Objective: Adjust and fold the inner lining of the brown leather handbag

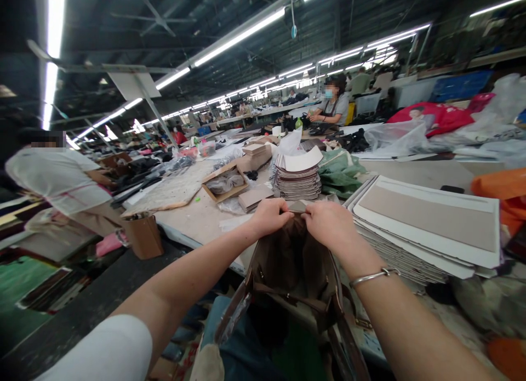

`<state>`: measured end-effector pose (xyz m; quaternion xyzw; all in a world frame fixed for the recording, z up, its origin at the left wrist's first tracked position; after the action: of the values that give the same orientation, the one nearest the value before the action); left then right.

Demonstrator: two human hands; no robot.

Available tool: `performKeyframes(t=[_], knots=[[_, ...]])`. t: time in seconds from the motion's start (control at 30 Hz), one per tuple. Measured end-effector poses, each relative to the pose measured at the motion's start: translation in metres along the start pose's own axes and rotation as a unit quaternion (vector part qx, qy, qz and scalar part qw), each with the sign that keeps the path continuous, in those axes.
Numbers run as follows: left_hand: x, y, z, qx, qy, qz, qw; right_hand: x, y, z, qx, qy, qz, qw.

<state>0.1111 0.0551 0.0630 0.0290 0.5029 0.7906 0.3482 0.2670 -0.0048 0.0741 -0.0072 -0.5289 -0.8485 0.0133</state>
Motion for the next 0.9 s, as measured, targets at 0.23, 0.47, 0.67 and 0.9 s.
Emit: performKeyframes(t=[0.23, 0.47, 0.67, 0.9], knots=[[-0.002, 0.002, -0.002, 0.016, -0.05, 0.04, 0.998, 0.001, -0.001, -0.002, -0.025, -0.007, 0.026, 0.999], [0.003, 0.011, 0.001, 0.023, -0.022, 0.049, 0.998, 0.004, 0.003, 0.001, -0.021, -0.006, 0.054, 0.998], [0.019, 0.011, 0.002, -0.037, 0.032, -0.08, 0.996, 0.004, -0.001, 0.004, -0.042, -0.004, 0.101, 0.994], [0.023, 0.011, -0.002, 0.031, 0.07, -0.129, 0.989, 0.008, 0.007, -0.004, -0.011, -0.021, 0.071, 0.997]])
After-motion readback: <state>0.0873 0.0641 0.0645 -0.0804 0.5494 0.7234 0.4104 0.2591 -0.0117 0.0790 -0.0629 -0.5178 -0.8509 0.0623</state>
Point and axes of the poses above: each hand's wrist, its own z-axis towards the middle knuckle, its own y-axis out of the back of the hand, x = y × z, the point moved 1 cm from there along z, towards the middle knuckle, and after that the axes turned 14 degrees about -x, right-handed, at the moved point
